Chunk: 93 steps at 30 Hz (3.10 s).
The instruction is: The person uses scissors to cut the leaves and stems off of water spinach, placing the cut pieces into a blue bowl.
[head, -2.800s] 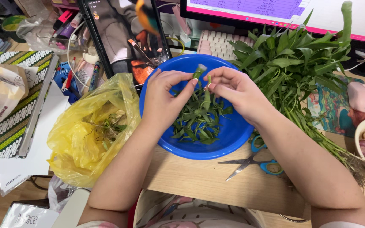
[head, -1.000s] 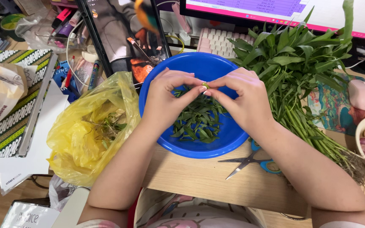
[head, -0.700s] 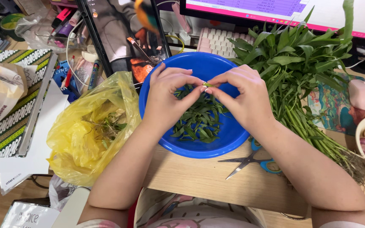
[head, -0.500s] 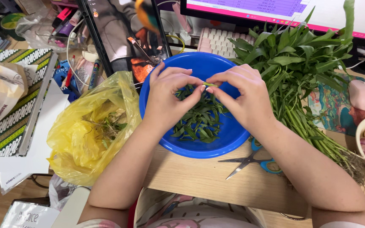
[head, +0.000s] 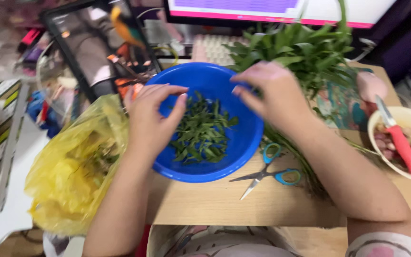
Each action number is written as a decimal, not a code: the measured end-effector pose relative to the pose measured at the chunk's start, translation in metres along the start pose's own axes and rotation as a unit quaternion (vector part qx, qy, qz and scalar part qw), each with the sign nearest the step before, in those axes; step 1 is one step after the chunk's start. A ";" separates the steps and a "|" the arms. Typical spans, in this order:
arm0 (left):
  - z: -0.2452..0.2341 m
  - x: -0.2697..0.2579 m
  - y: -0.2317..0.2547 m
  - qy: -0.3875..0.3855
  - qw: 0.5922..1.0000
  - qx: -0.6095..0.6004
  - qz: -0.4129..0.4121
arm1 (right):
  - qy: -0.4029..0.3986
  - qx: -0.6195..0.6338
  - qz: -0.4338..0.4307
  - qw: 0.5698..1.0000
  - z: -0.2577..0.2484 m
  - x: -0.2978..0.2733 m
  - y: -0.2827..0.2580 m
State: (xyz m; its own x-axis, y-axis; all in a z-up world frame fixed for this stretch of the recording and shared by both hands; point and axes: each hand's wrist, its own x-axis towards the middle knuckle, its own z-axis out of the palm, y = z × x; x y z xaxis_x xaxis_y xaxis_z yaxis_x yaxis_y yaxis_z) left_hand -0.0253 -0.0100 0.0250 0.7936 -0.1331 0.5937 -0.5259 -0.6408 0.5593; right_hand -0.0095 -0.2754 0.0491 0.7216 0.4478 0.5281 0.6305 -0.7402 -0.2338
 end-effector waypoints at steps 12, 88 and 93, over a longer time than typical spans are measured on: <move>0.012 0.003 0.024 -0.141 0.986 0.058 0.062 | -0.078 -0.107 0.189 0.973 -0.058 -0.078 0.077; 0.048 0.005 0.035 -0.241 0.952 0.084 0.167 | -0.078 -0.283 0.210 0.932 -0.126 -0.074 0.090; 0.049 0.008 0.041 -0.249 0.951 0.091 0.162 | -0.106 -0.179 0.279 0.937 -0.143 -0.094 0.145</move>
State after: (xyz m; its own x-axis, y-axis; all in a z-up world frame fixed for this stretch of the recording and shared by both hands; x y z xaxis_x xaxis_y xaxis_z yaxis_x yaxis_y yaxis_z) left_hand -0.0258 -0.0747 0.0242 0.6695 -0.6579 0.3449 -0.7415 -0.6196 0.2574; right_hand -0.0263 -0.4966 0.0822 0.9749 0.0013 0.2228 0.0279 -0.9928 -0.1164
